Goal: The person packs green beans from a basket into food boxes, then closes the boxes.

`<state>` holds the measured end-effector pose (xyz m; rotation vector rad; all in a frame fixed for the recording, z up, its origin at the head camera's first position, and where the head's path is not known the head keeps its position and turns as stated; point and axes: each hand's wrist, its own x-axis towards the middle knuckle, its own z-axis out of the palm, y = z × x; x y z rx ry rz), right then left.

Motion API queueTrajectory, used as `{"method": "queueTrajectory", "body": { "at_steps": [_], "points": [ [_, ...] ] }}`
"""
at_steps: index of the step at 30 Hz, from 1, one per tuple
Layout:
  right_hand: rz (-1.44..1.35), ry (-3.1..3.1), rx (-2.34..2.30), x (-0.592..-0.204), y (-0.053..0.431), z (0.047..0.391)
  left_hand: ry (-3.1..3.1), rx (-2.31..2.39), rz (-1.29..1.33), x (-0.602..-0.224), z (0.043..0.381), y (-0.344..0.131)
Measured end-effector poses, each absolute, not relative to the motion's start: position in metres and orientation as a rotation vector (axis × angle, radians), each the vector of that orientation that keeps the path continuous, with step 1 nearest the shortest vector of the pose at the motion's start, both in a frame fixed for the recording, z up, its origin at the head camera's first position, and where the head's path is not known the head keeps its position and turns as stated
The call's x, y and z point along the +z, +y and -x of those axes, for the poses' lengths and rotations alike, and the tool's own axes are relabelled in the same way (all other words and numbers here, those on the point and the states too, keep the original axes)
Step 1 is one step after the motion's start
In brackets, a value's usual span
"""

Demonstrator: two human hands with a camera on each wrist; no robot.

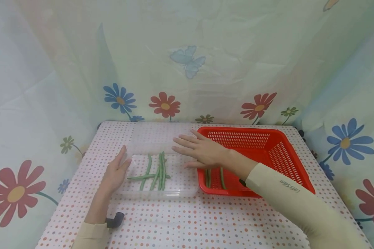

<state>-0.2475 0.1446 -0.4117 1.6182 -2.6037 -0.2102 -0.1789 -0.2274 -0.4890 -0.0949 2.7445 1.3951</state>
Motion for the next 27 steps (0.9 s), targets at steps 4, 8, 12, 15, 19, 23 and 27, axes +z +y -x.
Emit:
{"method": "queueTrajectory", "body": {
  "at_steps": [4,8,12,15,19,23,27],
  "points": [
    [-1.581,-2.610,-0.163,-0.411,0.158,0.250,2.744,1.396,0.096,-0.490,0.179,-0.228],
    [-1.555,-2.623,-0.131,-0.411,0.169,0.250,2.741,1.398,0.090,-0.489,0.179,-0.228],
    [-1.512,-2.660,-0.106,-0.409,0.179,0.252,2.745,1.393,0.095,-0.488,0.179,-0.227],
    [-1.466,-2.693,-0.097,-0.407,0.187,0.254,2.747,1.388,0.101,-0.488,0.179,-0.227],
    [-1.441,-2.716,-0.075,-0.406,0.199,0.256,2.746,1.388,0.098,-0.489,0.179,-0.227],
    [-1.445,-2.721,-0.066,-0.405,0.208,0.257,2.746,1.387,0.096,-0.488,0.179,-0.228],
    [-1.442,-2.724,-0.063,-0.406,0.217,0.256,2.735,1.399,0.088,-0.487,0.178,-0.228]
  ]
}}
